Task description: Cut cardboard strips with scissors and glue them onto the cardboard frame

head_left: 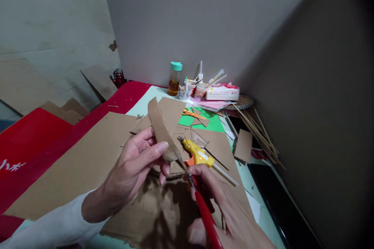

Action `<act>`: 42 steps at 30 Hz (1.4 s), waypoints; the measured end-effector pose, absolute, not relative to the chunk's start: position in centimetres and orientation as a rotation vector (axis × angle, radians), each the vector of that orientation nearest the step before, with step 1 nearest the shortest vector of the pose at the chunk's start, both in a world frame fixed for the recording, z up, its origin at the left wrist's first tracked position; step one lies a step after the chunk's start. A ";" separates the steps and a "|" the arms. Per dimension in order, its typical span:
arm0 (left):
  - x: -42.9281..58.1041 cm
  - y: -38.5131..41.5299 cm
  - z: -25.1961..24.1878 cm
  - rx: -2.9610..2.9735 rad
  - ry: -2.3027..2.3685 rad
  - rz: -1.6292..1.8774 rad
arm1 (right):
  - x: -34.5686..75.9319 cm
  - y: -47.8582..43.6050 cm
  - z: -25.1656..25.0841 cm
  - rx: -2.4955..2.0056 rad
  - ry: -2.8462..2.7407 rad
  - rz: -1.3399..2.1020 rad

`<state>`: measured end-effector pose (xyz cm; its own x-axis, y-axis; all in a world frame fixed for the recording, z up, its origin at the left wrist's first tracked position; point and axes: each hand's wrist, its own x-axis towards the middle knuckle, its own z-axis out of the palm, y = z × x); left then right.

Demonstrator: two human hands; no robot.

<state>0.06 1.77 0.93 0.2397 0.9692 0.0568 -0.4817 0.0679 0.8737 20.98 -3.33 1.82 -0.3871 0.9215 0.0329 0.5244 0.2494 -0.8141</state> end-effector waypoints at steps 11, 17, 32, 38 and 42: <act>0.4 1.5 0.5 0.919 0.643 1.189 | 20.0 -2.8 0.8 -1.353 -1.891 1.174; 0.4 1.5 0.6 0.922 0.664 1.178 | 19.9 -2.9 0.8 -1.404 -1.868 1.155; 0.5 1.5 0.6 0.903 0.691 1.170 | 19.7 -2.6 0.3 -1.255 -1.998 0.950; 0.5 1.5 0.3 0.896 0.727 1.173 | 19.6 -2.8 0.2 -1.249 -1.982 0.787; 0.7 1.3 0.4 0.892 0.747 1.173 | 19.4 -2.8 -0.2 -1.236 -2.021 0.750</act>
<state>0.66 1.33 0.37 0.2341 0.9715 -0.0359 -0.4438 0.1397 0.8852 19.43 -2.84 -0.16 -0.3489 0.9090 0.2279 0.5406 0.3939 -0.7434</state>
